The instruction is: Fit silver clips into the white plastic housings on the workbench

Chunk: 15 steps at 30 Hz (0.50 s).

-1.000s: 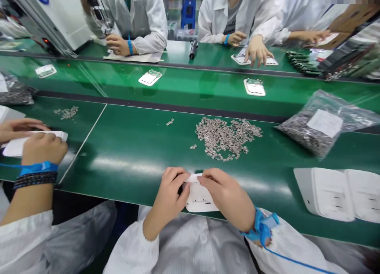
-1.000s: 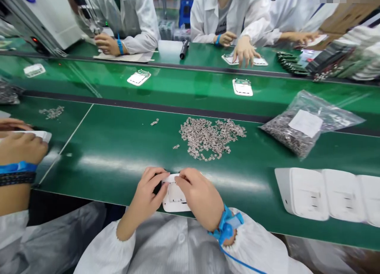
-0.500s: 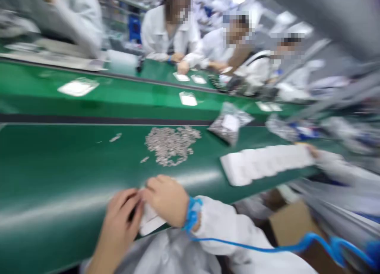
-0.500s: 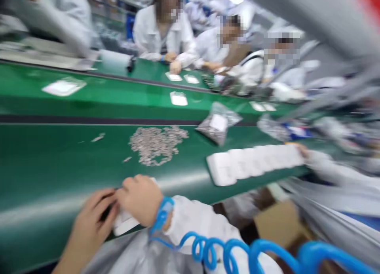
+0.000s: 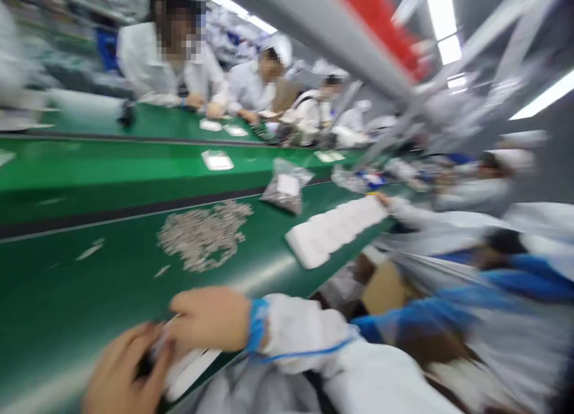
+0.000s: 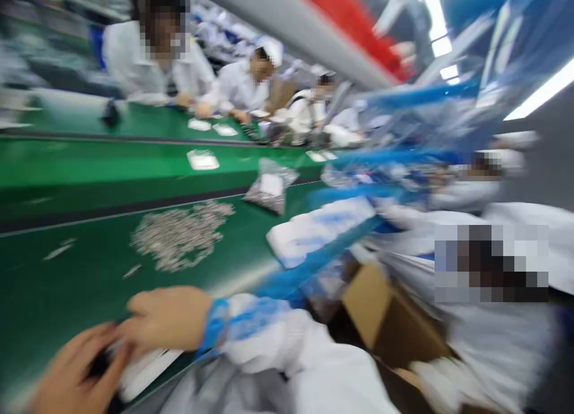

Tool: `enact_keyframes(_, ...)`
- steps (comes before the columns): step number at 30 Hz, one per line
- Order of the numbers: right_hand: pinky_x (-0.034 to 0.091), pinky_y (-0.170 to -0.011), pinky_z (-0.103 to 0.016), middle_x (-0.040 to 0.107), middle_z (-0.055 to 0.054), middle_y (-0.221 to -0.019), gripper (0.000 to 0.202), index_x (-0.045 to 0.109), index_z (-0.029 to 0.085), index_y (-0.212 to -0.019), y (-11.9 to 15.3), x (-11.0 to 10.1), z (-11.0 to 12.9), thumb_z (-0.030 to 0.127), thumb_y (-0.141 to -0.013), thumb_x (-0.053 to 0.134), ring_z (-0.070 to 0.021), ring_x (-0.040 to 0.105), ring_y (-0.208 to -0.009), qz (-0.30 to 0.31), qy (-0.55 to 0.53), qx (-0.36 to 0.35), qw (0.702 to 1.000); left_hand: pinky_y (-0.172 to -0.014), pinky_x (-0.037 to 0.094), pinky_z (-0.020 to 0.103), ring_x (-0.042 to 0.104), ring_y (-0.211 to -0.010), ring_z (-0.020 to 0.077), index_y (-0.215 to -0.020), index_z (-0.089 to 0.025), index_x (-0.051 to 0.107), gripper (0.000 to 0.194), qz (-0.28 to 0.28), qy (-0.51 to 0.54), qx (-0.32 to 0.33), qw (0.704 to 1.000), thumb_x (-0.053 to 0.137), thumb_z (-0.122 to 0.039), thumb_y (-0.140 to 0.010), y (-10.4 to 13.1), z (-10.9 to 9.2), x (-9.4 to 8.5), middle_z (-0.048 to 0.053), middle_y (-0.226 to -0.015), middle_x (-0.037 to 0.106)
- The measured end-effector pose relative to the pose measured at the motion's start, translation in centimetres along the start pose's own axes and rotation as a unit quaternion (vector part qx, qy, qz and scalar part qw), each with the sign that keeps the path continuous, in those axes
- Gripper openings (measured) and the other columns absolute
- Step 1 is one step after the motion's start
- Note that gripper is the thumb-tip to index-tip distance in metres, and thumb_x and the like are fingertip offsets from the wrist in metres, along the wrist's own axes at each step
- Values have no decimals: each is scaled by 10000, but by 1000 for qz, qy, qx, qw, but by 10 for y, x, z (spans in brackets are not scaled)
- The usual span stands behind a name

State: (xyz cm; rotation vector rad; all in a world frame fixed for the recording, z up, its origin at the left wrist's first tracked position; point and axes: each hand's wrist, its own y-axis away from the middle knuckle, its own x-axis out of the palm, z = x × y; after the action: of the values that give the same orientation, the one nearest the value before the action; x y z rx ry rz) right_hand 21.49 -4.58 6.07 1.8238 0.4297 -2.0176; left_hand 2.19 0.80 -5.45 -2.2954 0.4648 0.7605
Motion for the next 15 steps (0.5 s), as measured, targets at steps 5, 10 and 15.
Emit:
enact_keyframes(5,397,-859,-427,555,-136,-1276,286,653,210,-1192,39,14,-11,392,-981,589,-275,471,-1085,-121,-67,15,990,-866,466,338,581,-965,182,-964,-200,620,51,41,8,-84,996,615,-202,-913,-17,-50,-17,29,-1024,635)
enact_keyframes(10,365,-828,-433,549,-133,-1280,265,664,212,-1213,43,13,-13,314,-993,556,-287,446,-1074,-147,-90,-11,985,-872,438,353,559,-964,182,-951,-197,606,59,45,15,-138,989,623,-168,-903,-17,-61,-23,19,-1015,624)
enact_keyframes(15,363,-824,-422,556,-122,-1265,252,676,214,-1200,40,13,-10,281,-991,550,-276,448,-1064,-146,-96,0,985,-871,426,349,553,-951,173,-951,-195,602,79,39,27,-127,991,634,-151,-893,-15,-63,-24,15,-1004,616)
